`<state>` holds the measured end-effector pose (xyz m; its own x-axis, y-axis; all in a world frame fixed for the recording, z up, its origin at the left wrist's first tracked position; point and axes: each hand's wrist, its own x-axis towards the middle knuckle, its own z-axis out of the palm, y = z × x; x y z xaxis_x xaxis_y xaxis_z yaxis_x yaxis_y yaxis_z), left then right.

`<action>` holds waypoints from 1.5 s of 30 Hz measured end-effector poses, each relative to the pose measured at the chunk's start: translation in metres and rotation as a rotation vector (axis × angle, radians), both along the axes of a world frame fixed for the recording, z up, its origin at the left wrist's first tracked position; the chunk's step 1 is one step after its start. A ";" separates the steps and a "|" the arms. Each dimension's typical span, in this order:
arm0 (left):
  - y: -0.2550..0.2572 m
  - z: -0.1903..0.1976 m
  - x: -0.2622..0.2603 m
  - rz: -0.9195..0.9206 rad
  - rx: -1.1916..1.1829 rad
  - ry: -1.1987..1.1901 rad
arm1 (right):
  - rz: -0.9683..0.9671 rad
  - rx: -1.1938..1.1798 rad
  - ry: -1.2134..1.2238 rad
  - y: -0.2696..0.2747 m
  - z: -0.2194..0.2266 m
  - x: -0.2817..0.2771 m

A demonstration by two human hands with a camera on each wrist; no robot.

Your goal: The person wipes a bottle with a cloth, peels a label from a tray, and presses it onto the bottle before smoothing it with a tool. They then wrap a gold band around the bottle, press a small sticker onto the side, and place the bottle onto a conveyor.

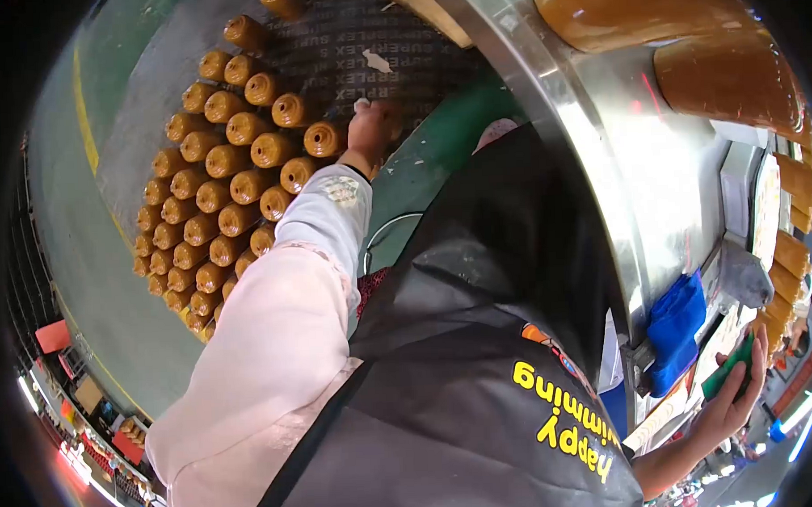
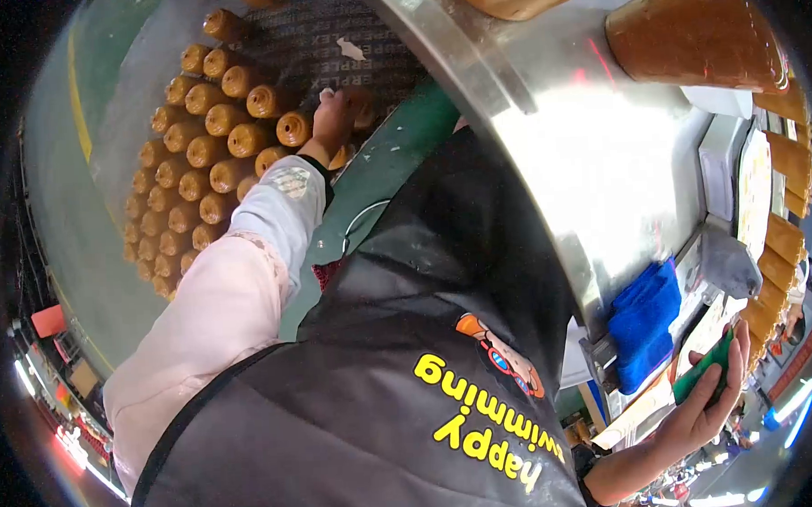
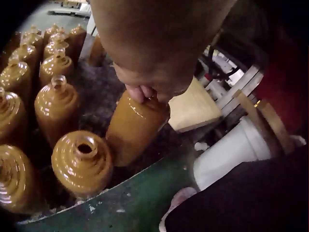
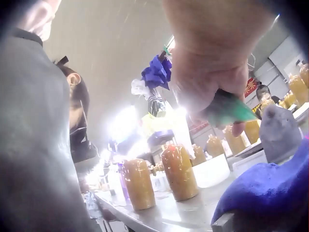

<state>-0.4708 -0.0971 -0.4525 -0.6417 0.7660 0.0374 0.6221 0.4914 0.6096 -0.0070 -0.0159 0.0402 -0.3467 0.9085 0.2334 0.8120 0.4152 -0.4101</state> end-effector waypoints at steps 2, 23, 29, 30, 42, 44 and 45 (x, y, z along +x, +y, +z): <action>0.000 -0.043 0.000 -0.079 -0.079 0.054 | -0.024 -0.005 -0.001 0.004 -0.001 0.000; 0.010 0.321 0.112 -0.485 0.695 -0.291 | 0.463 0.326 0.072 0.184 0.026 -0.179; 0.151 0.439 0.135 -0.610 0.894 -0.126 | 0.513 0.406 0.145 0.194 0.011 -0.187; 0.177 0.443 0.132 -0.604 0.858 -0.111 | 0.450 0.336 0.115 0.189 0.015 -0.186; 0.252 0.420 0.129 -0.566 0.797 -0.119 | 0.623 0.253 0.169 0.216 0.017 -0.117; 0.251 0.416 0.129 -0.712 0.811 -0.103 | 0.606 0.199 0.164 0.210 0.017 -0.113; 0.251 0.415 0.129 -0.791 0.818 -0.101 | 0.587 0.164 0.170 0.206 0.016 -0.111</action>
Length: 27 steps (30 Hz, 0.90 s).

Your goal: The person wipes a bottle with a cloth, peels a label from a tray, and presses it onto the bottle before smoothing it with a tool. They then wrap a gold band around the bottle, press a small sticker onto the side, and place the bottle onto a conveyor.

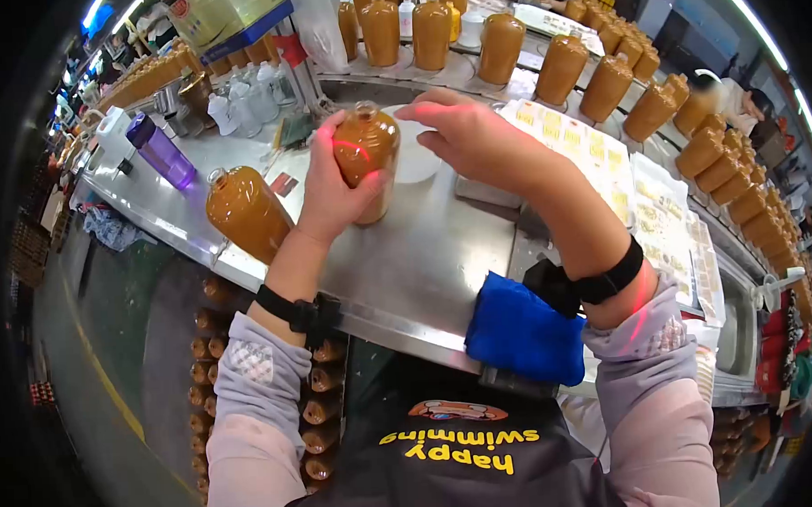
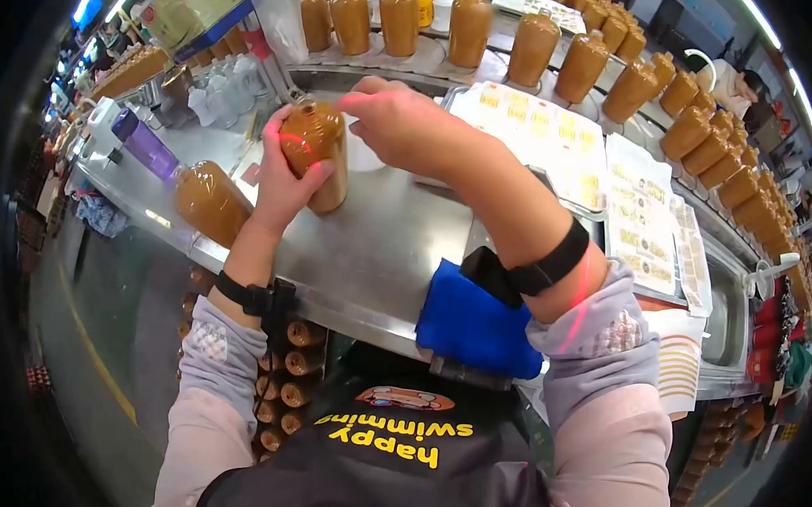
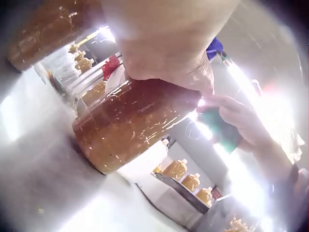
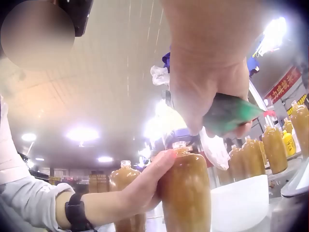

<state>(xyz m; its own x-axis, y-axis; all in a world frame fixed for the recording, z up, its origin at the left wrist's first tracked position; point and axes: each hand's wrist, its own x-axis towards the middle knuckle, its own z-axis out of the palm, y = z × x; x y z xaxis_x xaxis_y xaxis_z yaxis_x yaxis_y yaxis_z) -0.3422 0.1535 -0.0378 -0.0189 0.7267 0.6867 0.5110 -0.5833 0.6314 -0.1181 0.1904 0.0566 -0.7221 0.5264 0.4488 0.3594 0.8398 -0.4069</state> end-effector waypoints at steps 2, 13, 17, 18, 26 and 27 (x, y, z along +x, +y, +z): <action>0.002 0.002 -0.006 0.022 -0.091 0.058 | -0.029 -0.047 -0.028 -0.007 0.005 0.004; 0.001 0.009 -0.010 0.132 -0.120 -0.091 | -0.204 0.001 -0.025 -0.061 0.023 0.111; -0.004 -0.001 -0.012 0.239 -0.149 -0.195 | -0.329 0.064 -0.032 -0.052 0.022 0.178; -0.002 -0.007 -0.015 0.235 -0.146 -0.203 | -0.348 0.082 -0.010 -0.043 0.021 0.196; -0.015 -0.011 -0.012 0.406 -0.070 -0.034 | -0.579 0.219 -0.168 0.080 0.020 0.279; -0.019 -0.008 -0.009 0.404 -0.098 -0.040 | -0.587 0.244 -0.206 0.099 0.020 0.282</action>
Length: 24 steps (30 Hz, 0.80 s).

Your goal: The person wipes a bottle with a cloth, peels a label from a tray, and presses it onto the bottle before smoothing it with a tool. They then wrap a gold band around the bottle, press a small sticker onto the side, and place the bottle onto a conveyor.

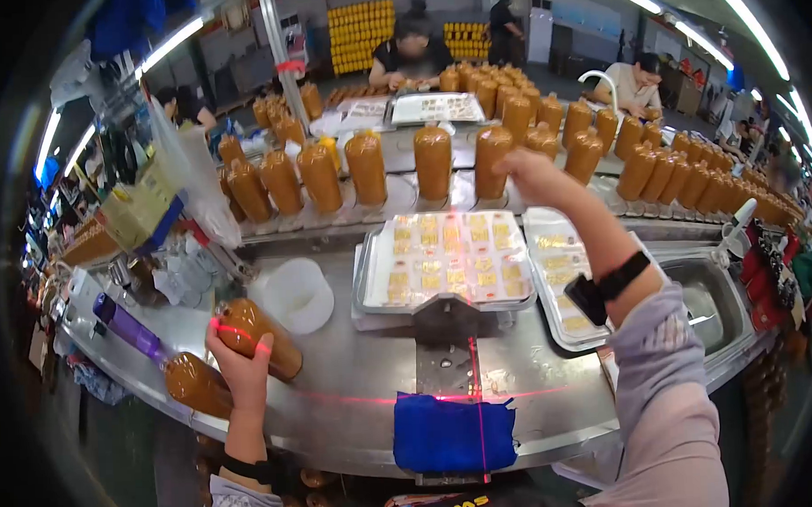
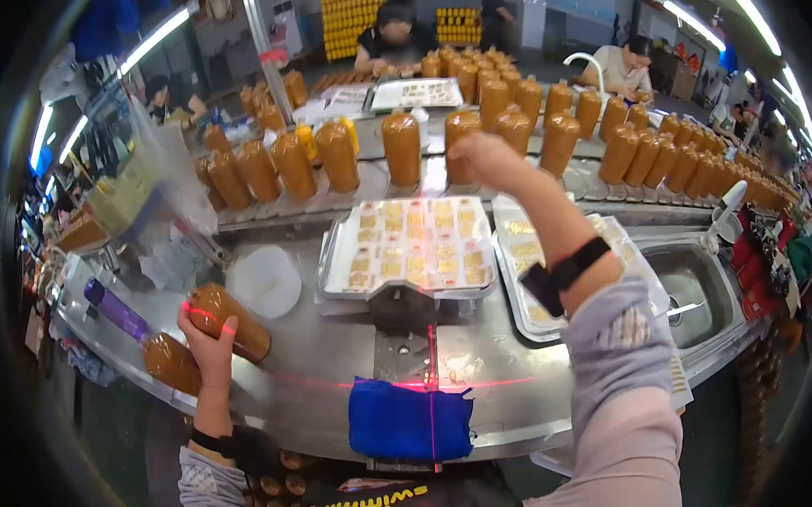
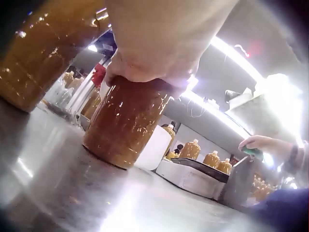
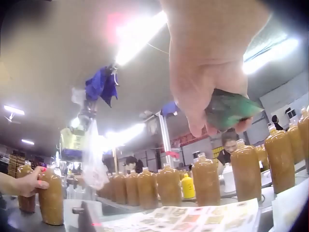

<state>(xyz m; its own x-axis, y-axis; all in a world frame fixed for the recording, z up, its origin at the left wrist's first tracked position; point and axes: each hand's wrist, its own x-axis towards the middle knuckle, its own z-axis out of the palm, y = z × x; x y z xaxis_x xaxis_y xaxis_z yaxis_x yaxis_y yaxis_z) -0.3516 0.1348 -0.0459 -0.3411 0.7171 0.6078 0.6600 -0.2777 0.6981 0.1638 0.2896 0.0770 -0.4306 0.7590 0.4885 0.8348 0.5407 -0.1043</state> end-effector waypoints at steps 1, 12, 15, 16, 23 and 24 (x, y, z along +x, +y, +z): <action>-0.004 0.006 0.003 0.002 -0.031 -0.014 | -0.005 -0.067 -0.011 0.021 0.002 0.003; -0.016 0.013 0.009 -0.019 -0.086 -0.075 | 0.008 0.065 -0.136 0.210 -0.003 -0.111; -0.016 0.012 0.005 -0.030 -0.102 -0.131 | -0.087 0.017 -0.154 0.234 -0.014 -0.129; -0.018 0.012 0.004 -0.031 -0.111 -0.157 | -0.128 0.014 -0.071 0.241 -0.020 -0.129; -0.031 0.015 0.006 -0.179 -0.098 -0.216 | -0.302 0.094 -0.028 0.236 -0.022 -0.103; -0.032 0.017 0.007 -0.187 -0.098 -0.221 | -0.300 0.103 -0.051 0.230 -0.020 -0.099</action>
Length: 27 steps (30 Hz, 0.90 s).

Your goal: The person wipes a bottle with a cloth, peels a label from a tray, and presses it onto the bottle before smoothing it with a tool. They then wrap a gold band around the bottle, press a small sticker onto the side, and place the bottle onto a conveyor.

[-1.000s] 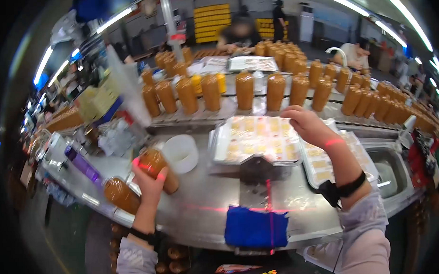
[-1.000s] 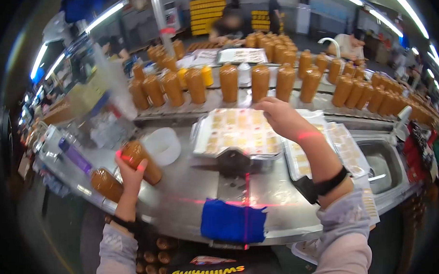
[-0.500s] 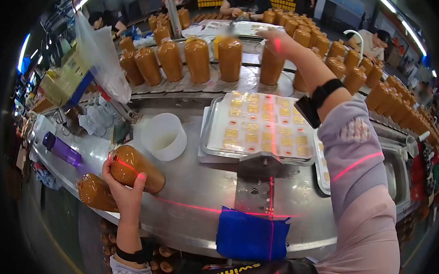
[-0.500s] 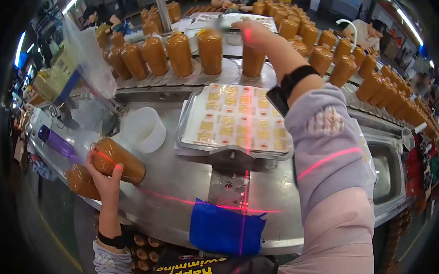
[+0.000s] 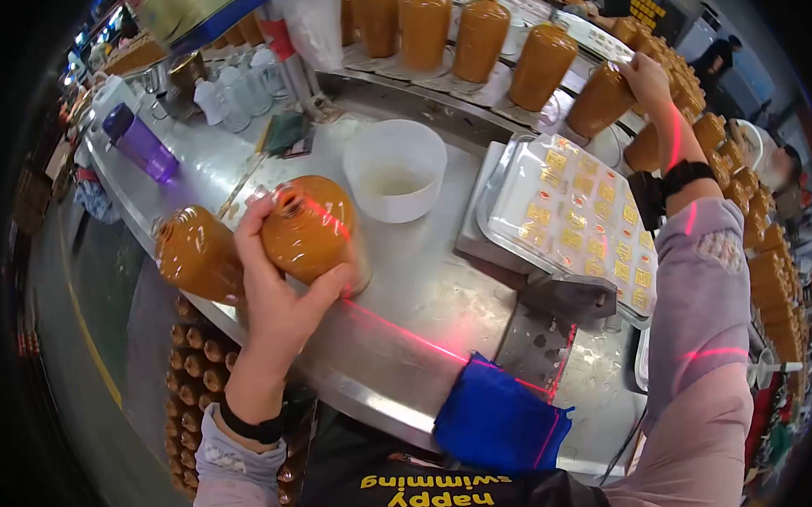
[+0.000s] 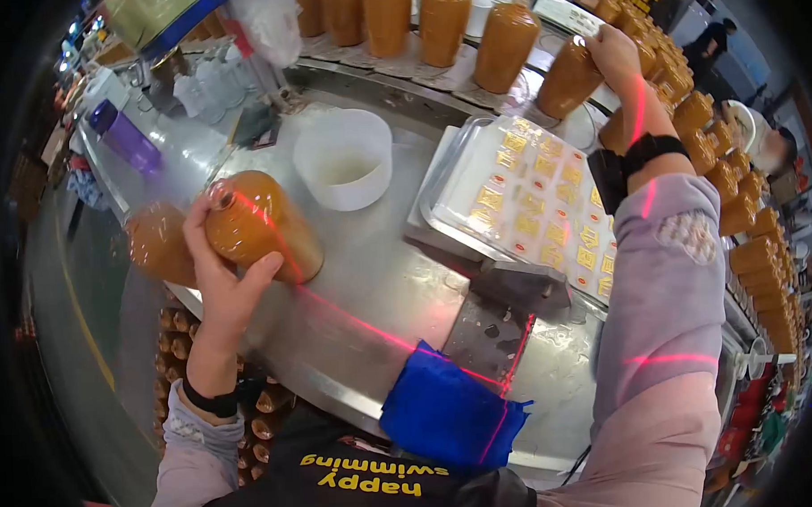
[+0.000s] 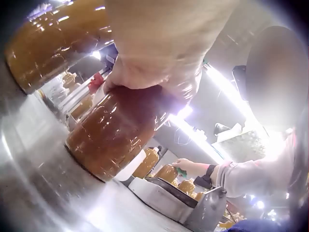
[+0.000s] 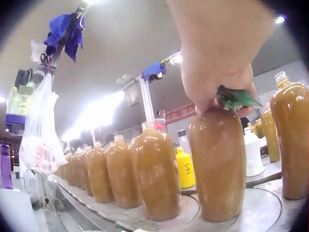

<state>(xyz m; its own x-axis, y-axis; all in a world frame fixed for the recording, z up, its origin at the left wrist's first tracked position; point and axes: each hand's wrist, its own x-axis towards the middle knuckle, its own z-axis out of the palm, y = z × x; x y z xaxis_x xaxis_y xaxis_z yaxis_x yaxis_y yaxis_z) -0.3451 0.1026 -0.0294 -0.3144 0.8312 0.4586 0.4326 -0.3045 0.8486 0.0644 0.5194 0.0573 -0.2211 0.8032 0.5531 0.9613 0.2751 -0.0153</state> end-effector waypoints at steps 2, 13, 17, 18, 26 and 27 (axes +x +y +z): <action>-0.002 0.002 0.001 -0.017 0.011 -0.026 | 0.062 0.097 -0.030 0.002 0.008 0.008; -0.009 -0.005 -0.002 -0.110 0.020 -0.035 | 0.489 -0.118 0.413 -0.070 0.103 -0.135; -0.007 -0.004 -0.004 -0.075 0.066 0.080 | 0.511 0.110 -0.313 -0.110 0.110 -0.230; -0.007 -0.002 -0.004 -0.061 0.067 0.096 | 0.468 0.264 -0.693 -0.126 0.112 -0.256; -0.009 -0.004 -0.002 -0.055 0.045 0.124 | 0.661 -0.103 -0.039 -0.111 0.010 -0.371; -0.010 -0.004 -0.002 -0.057 0.041 0.120 | 0.669 -0.141 -0.069 -0.112 0.000 -0.377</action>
<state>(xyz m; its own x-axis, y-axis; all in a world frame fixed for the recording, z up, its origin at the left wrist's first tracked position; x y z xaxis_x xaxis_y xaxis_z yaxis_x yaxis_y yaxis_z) -0.3472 0.0928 -0.0337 -0.2076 0.8259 0.5241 0.5115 -0.3651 0.7779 -0.3123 0.4079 0.0575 -0.7255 0.5448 0.4205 0.5852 0.8099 -0.0397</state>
